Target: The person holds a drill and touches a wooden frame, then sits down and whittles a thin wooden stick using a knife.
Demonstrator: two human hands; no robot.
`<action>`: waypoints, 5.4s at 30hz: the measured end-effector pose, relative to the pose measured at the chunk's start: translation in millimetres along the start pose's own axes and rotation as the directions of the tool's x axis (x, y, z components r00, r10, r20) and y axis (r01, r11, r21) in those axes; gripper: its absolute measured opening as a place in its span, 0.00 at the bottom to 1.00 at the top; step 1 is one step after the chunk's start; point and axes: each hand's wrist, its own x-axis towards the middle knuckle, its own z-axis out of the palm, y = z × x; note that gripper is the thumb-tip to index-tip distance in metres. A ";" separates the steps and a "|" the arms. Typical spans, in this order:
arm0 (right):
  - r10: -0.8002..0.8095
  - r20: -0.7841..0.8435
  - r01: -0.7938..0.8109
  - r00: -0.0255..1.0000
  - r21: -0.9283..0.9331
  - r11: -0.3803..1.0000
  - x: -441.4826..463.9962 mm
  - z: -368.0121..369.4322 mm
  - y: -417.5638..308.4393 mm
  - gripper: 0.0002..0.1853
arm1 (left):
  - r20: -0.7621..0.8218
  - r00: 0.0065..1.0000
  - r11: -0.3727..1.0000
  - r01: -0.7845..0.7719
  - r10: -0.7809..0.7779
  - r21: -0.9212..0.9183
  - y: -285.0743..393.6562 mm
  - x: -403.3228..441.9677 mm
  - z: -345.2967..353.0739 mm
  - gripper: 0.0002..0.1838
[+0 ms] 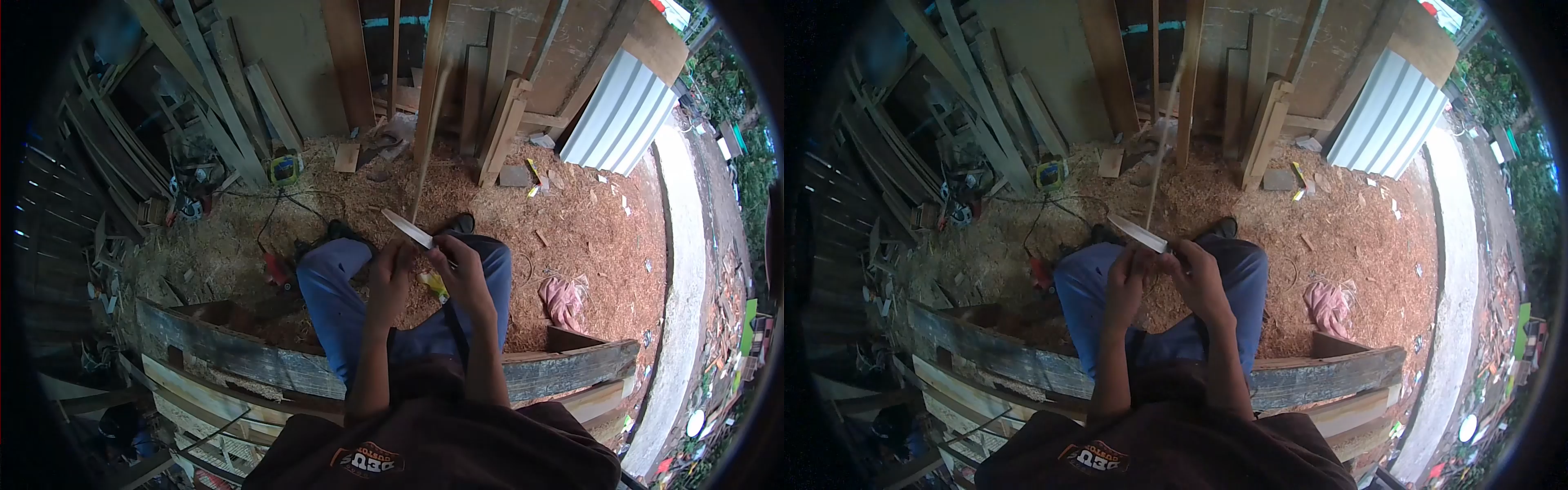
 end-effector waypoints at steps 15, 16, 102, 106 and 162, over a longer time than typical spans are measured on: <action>-0.281 -0.038 0.248 0.959 -0.365 0.897 3.6 -3.6 12.5 0.19 | 0.053 0.936 0.854 -0.340 0.348 0.393 14.1 -5.0 -4.1 0.14; -0.291 -0.051 0.251 0.955 -0.376 0.892 3.1 -4.7 15.2 0.19 | 0.070 0.936 0.848 -0.342 0.344 0.406 16.1 -5.0 -5.9 0.15; -0.202 -0.651 -0.177 0.732 -0.468 0.866 -29.4 -123.4 80.8 0.11 | -0.011 0.975 0.971 0.221 -0.221 0.096 47.4 -28.2 -92.9 0.19; -0.147 -0.550 -0.036 0.822 -0.308 0.951 -8.1 -70.5 60.2 0.12 | 0.092 0.968 0.965 0.241 -0.232 -0.104 35.8 -12.0 -51.4 0.18; -0.362 -0.006 0.334 0.932 -0.375 0.865 -2.1 -6.8 12.2 0.24 | 0.196 0.938 0.923 0.326 -0.287 -0.207 21.1 -15.0 -30.2 0.11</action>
